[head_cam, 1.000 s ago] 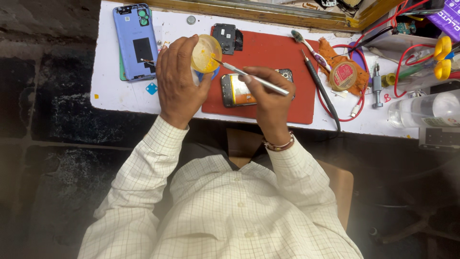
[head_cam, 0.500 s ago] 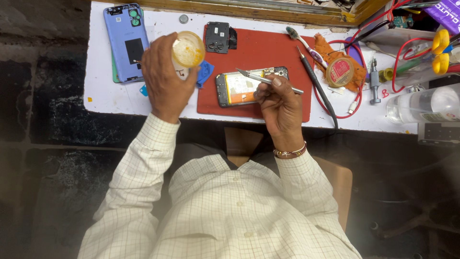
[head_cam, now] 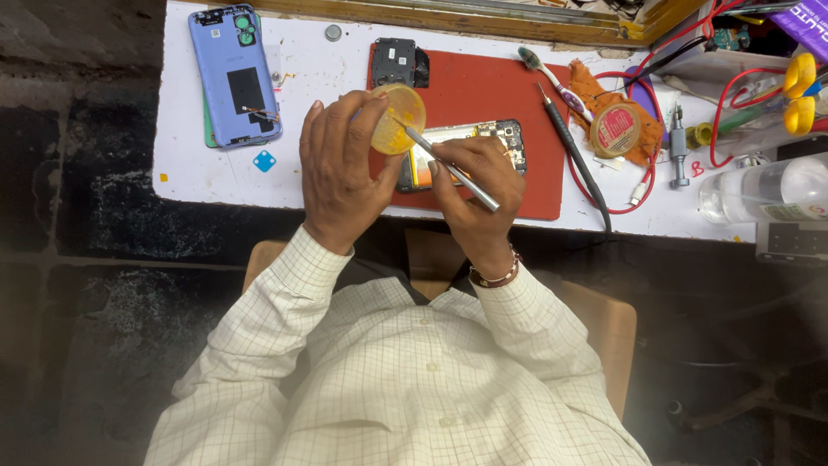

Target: The person works on a disassembled smartphone at a repair bench. They dip a tool into a small jar of flux, then use a soldering iron to solder components on the exposed phone motherboard, repeatedly repositioning the board and applying the iron to different points, and periodically returning to the flux jar.

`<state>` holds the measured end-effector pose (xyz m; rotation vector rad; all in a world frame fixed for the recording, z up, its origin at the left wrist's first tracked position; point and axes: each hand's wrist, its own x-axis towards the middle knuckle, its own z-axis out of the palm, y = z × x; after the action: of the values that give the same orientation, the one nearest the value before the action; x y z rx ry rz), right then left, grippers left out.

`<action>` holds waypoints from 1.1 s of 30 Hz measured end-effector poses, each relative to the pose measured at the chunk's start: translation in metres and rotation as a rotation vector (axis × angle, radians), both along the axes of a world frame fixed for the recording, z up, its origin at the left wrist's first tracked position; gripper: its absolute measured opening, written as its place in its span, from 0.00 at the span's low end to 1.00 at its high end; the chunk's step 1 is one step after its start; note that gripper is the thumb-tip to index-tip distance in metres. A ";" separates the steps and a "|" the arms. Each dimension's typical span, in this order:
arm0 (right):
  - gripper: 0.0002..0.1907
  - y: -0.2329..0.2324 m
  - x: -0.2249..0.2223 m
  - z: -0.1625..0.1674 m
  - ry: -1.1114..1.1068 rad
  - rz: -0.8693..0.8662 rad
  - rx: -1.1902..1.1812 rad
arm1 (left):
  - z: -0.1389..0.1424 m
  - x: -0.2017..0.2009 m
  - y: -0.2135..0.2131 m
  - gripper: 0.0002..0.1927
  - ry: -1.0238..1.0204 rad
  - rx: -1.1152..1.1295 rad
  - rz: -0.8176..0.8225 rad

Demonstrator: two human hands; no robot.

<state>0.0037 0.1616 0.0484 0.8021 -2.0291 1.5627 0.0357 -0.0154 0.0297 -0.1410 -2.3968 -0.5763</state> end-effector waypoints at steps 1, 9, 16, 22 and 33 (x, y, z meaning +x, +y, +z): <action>0.10 -0.001 0.000 0.000 0.017 -0.011 0.008 | 0.000 0.001 0.000 0.39 0.000 -0.005 0.001; 0.10 0.002 -0.001 -0.006 -0.001 0.045 0.006 | 0.000 0.002 -0.001 0.39 -0.001 0.021 -0.011; 0.08 0.015 -0.003 -0.031 -0.600 0.202 -0.602 | -0.012 -0.012 -0.014 0.43 -0.006 0.063 0.068; 0.11 0.045 -0.009 -0.055 -0.784 0.304 -0.963 | -0.032 -0.035 -0.056 0.38 -0.115 0.097 0.256; 0.09 0.089 0.009 -0.068 -0.376 -0.143 -0.379 | -0.042 -0.036 -0.067 0.29 -0.161 -0.045 0.258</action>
<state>0.0123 0.2504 -0.0200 0.2276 -1.8825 2.0427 -0.0004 -0.0820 -0.0124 0.2005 -2.5312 -0.4271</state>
